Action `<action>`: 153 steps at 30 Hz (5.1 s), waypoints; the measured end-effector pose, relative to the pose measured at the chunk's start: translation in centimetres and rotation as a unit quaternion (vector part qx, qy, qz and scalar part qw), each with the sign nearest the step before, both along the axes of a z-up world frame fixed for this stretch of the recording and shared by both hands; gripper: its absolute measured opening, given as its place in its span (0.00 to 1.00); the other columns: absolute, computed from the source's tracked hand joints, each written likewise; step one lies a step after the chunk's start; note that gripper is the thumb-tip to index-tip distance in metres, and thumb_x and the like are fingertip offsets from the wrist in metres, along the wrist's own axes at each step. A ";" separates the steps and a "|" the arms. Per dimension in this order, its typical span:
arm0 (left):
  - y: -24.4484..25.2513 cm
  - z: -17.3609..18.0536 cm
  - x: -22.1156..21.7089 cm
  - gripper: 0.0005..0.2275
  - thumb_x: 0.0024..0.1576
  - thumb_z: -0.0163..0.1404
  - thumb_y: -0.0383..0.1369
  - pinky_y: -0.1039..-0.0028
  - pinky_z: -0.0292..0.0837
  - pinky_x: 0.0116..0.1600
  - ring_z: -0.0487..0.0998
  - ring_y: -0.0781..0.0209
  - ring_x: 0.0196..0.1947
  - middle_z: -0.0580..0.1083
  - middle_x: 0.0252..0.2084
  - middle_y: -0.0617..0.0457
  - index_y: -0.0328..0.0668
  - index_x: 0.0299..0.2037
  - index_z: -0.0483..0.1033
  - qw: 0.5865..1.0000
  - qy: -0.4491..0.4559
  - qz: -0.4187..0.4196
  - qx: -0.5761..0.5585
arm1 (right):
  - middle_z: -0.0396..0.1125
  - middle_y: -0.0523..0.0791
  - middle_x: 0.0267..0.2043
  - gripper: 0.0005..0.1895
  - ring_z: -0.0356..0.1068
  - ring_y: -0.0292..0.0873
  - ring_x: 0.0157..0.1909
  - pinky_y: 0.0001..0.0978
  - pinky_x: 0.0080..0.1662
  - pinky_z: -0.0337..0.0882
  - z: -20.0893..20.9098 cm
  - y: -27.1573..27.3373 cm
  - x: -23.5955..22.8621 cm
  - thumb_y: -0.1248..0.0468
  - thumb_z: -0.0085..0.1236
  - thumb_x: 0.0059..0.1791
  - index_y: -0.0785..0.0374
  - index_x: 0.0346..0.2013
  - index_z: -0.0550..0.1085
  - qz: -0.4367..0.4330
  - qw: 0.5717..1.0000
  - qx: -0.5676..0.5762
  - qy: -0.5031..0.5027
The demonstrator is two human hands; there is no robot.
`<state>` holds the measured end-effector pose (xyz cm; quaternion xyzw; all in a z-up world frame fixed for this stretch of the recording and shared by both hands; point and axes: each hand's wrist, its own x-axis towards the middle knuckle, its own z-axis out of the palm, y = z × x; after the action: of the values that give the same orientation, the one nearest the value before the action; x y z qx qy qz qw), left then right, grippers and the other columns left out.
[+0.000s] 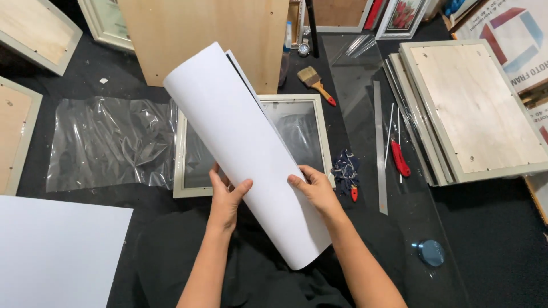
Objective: Trimming the edges of a large art print using a metal ruler and a utility knife.
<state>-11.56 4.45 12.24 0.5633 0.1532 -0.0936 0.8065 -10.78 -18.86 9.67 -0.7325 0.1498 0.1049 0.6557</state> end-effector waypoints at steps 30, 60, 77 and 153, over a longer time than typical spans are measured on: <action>-1.4 -3.6 2.3 0.44 0.46 0.69 0.36 0.49 0.74 0.51 0.71 0.43 0.55 0.66 0.58 0.39 0.46 0.71 0.54 0.992 0.091 0.086 0.018 | 0.75 0.46 0.36 0.17 0.74 0.41 0.35 0.31 0.36 0.76 -0.2 0.4 0.3 0.64 0.73 0.42 0.60 0.44 0.81 0.013 1.000 0.014 0.018; -4.2 -1.5 -1.5 0.48 0.44 0.72 0.43 0.51 0.78 0.45 0.75 0.38 0.50 0.66 0.56 0.37 0.42 0.70 0.51 0.997 0.001 -0.012 0.071 | 0.71 0.40 0.29 0.15 0.78 0.41 0.31 0.32 0.35 0.80 3.5 -2.3 -6.4 0.61 0.76 0.40 0.58 0.37 0.78 -0.052 0.994 0.097 0.013; -4.8 -3.7 5.0 0.48 0.46 0.70 0.42 0.48 0.77 0.49 0.73 0.36 0.55 0.65 0.59 0.35 0.43 0.73 0.49 0.994 0.071 -0.014 0.082 | 0.70 0.39 0.28 0.16 0.76 0.38 0.30 0.28 0.35 0.80 0.1 -3.1 2.0 0.61 0.77 0.40 0.57 0.36 0.77 -0.033 0.988 0.139 0.065; -42.8 -17.1 24.7 0.36 0.55 0.56 0.51 0.12 0.23 0.62 0.40 0.53 0.79 0.53 0.78 0.62 0.60 0.74 0.56 0.438 -0.230 -0.496 0.714 | 0.61 0.45 0.43 0.22 0.66 0.52 0.50 0.41 0.56 0.67 -22.0 -28.1 10.7 0.68 0.55 0.54 0.44 0.60 0.76 -0.170 0.912 -0.373 -0.034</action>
<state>13.10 -38.37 -4.87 0.9199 -0.3306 -0.2018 -0.0606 -0.06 -47.00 -12.28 -0.8904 0.2779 -0.0961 0.3474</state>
